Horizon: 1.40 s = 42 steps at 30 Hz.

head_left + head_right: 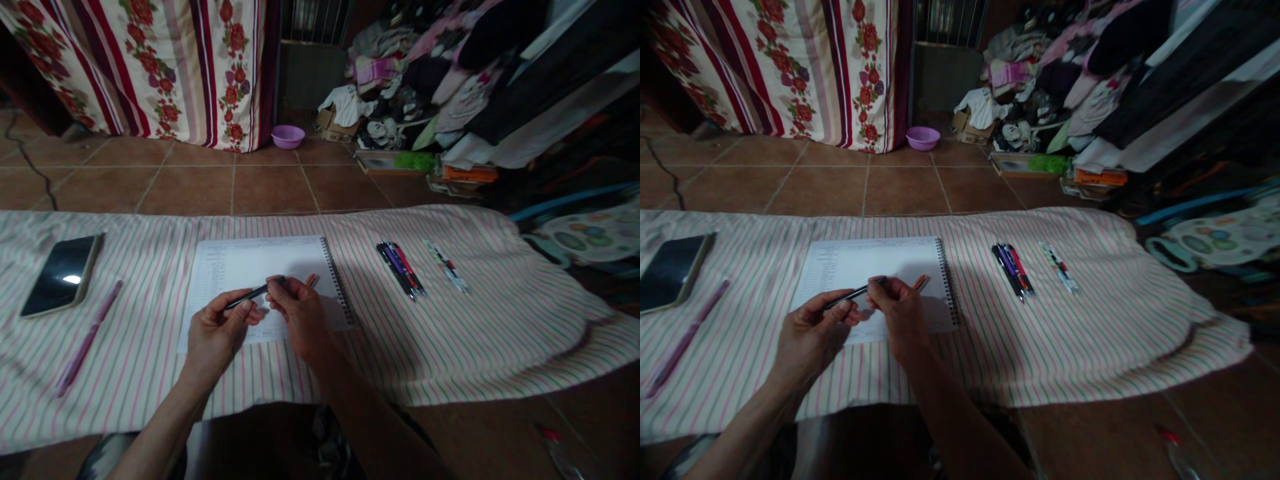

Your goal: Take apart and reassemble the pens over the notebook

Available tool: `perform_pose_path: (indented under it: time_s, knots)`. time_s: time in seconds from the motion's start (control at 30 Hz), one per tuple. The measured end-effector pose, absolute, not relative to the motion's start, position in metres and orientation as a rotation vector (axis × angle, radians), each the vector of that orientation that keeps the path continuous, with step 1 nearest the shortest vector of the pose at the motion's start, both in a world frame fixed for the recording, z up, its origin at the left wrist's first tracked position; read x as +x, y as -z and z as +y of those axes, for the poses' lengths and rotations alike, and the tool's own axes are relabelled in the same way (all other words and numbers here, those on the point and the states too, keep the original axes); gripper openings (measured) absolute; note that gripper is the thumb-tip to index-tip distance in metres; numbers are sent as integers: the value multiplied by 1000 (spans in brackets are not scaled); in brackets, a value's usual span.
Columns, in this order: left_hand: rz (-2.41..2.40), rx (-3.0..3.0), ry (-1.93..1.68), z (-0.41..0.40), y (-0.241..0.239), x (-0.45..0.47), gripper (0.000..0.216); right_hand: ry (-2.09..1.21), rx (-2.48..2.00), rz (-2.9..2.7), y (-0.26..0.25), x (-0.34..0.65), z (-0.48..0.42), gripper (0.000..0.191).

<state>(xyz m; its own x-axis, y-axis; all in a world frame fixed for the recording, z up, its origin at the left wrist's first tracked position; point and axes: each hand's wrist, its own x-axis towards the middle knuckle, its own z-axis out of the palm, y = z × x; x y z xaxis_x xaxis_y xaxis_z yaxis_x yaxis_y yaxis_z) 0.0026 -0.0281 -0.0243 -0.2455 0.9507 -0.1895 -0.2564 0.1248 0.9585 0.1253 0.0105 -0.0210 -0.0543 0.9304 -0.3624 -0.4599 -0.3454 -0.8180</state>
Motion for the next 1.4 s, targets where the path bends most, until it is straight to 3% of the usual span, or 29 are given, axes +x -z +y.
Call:
perform_pose_path:
  time_s: [0.3,0.63,1.4]
  knots:
    - [1201,740,-1410,-27,30,-4,26,-1686,-1049,-465,16,127,11,36]
    - [1059,587,-1434,-23,22,0,36,-1732,-1055,-272,13,128,13,30]
    - [1130,502,-1405,-24,19,-1,36,-1694,-1081,-364,16,127,11,28]
